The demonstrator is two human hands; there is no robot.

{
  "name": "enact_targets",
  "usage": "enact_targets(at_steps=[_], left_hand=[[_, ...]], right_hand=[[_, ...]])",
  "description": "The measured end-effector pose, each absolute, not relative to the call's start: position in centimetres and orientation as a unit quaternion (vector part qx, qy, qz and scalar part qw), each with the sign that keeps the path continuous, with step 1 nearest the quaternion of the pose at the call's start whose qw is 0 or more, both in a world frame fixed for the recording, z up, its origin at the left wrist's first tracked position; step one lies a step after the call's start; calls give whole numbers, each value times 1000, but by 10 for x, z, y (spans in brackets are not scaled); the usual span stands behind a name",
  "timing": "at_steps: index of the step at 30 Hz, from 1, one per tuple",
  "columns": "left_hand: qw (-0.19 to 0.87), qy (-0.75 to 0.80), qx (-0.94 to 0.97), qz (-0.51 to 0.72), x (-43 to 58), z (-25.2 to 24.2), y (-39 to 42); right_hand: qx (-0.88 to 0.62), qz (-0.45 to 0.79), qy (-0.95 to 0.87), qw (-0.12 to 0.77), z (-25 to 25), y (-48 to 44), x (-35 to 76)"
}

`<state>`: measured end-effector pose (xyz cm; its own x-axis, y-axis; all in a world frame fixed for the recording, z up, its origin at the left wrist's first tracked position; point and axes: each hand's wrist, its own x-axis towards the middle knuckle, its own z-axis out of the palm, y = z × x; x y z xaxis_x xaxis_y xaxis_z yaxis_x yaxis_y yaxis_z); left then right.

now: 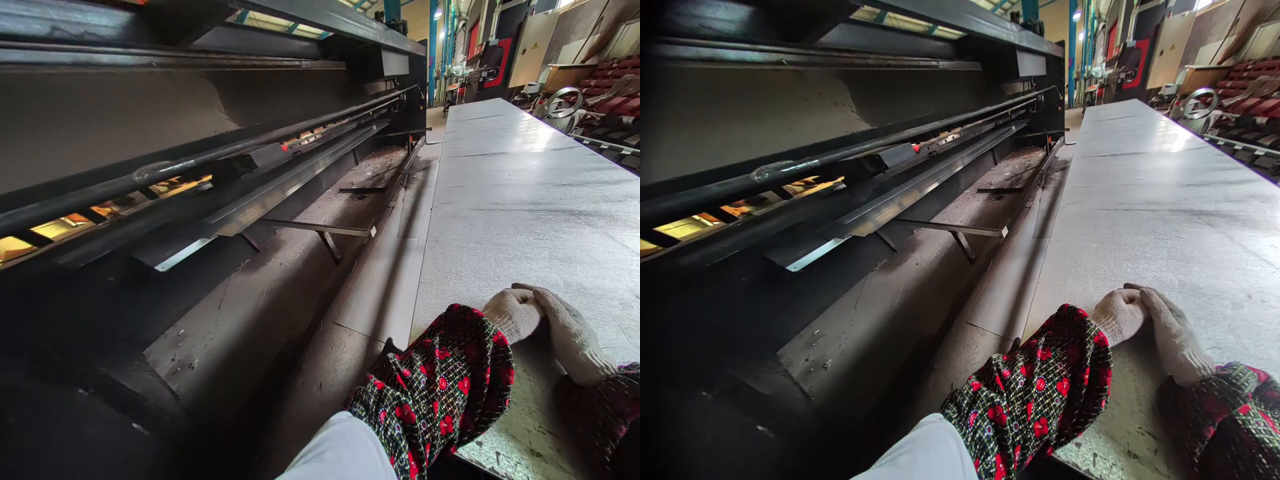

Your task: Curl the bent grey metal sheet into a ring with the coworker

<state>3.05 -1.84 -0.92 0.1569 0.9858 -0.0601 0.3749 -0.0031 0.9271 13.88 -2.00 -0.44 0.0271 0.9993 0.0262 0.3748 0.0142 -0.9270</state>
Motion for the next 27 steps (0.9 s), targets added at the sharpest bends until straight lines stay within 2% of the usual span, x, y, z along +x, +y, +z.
enact_targets(at_steps=[27], left_hand=[[438, 557, 622, 332, 29, -5, -19]], right_hand=[[-594, 387, -573, 411, -11, -18, 142]])
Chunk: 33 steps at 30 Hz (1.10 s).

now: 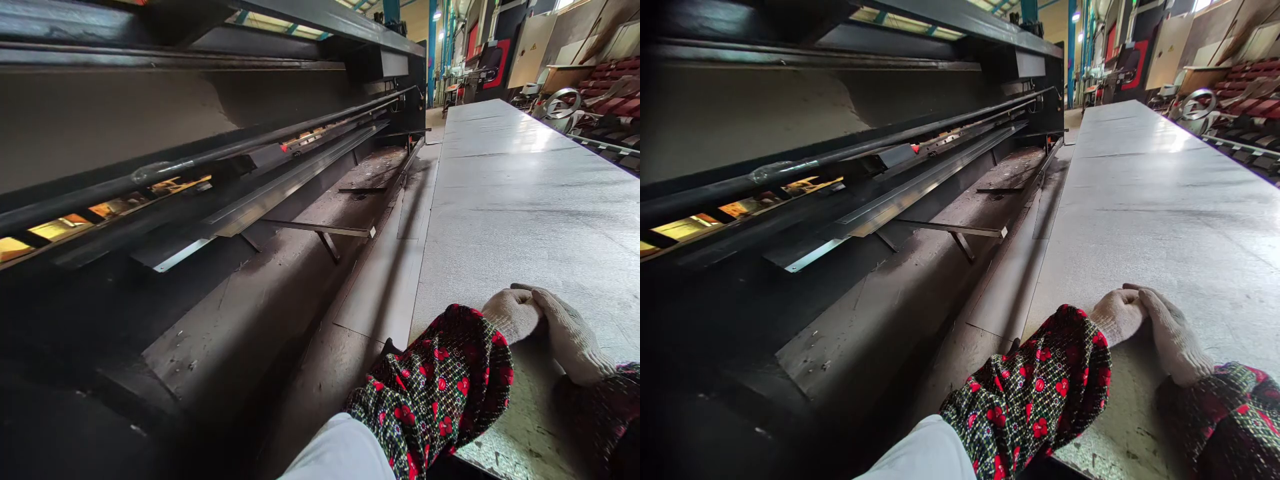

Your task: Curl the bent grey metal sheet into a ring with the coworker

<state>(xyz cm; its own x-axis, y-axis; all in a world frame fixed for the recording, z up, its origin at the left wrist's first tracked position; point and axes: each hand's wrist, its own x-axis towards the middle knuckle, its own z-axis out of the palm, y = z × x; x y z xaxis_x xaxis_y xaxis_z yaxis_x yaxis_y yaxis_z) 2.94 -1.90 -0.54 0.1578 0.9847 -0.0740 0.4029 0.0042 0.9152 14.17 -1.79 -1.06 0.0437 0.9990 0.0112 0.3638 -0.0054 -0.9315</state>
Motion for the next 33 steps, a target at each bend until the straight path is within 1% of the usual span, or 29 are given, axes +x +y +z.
enact_targets(at_steps=[5, 14, 24, 33], left_hand=[[436, 554, 623, 339, 29, -8, -19], [439, 556, 622, 333, 30, -11, -17], [441, 558, 616, 338, 29, -8, -19], [442, 562, 614, 334, 29, -3, -21]], right_hand=[[-589, 394, -574, 410, -8, -19, 140], [-591, 366, -593, 406, -6, -20, 141], [-588, 392, -576, 411, -6, -20, 141], [-583, 383, -584, 416, -8, -19, 141]])
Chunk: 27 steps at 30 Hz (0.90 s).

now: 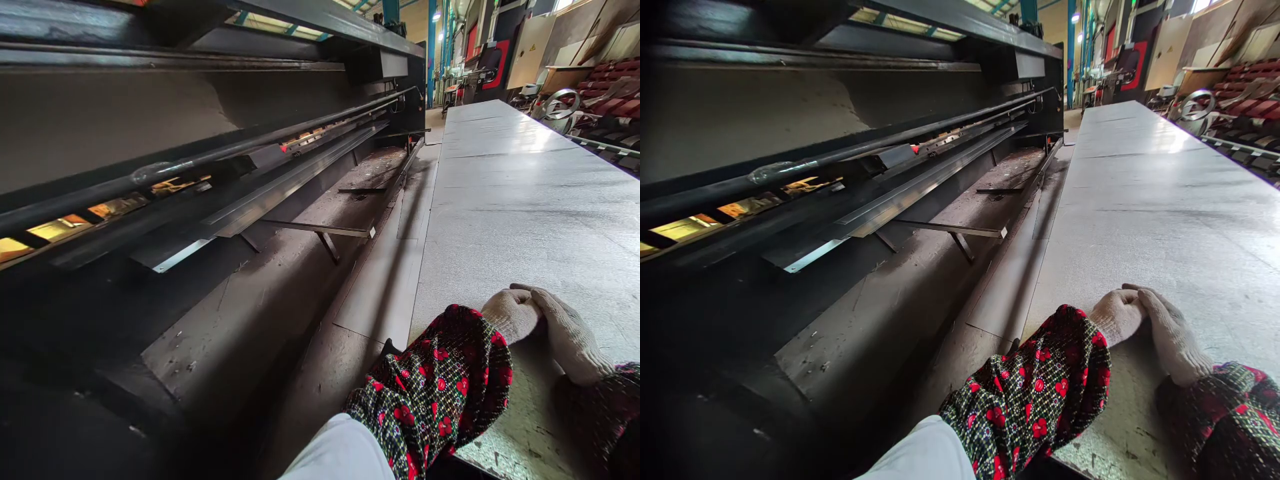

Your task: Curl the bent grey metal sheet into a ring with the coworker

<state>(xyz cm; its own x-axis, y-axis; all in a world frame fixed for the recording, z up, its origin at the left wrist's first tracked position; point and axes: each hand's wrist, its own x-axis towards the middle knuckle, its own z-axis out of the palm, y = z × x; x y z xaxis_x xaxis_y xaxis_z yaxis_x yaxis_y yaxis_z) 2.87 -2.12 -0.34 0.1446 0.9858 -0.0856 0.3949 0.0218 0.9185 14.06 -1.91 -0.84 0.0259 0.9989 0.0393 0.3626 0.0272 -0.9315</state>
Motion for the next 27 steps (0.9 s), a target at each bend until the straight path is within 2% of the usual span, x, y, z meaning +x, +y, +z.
enact_targets(at_steps=[27], left_hand=[[445, 559, 615, 332, 28, -2, -22]], right_hand=[[-583, 407, -569, 413, -10, -18, 143]])
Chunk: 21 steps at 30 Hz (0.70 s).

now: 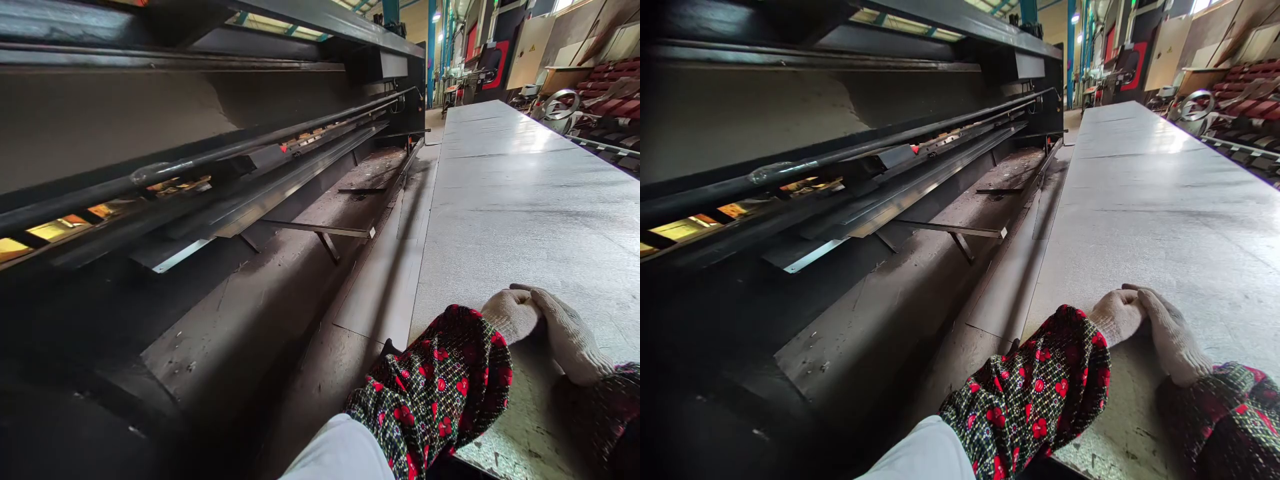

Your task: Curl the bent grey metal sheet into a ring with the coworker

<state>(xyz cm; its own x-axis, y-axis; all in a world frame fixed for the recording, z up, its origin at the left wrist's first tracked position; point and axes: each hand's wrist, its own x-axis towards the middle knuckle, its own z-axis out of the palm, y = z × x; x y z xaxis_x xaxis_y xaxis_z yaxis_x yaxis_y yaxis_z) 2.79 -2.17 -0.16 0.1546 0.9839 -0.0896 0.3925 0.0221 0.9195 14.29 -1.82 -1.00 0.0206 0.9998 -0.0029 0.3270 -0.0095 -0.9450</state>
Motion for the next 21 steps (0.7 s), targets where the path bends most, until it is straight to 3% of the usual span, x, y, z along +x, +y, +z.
enact_targets(at_steps=[21], left_hand=[[444, 560, 617, 330, 31, -7, -18]], right_hand=[[-575, 411, -569, 420, -11, -18, 142]])
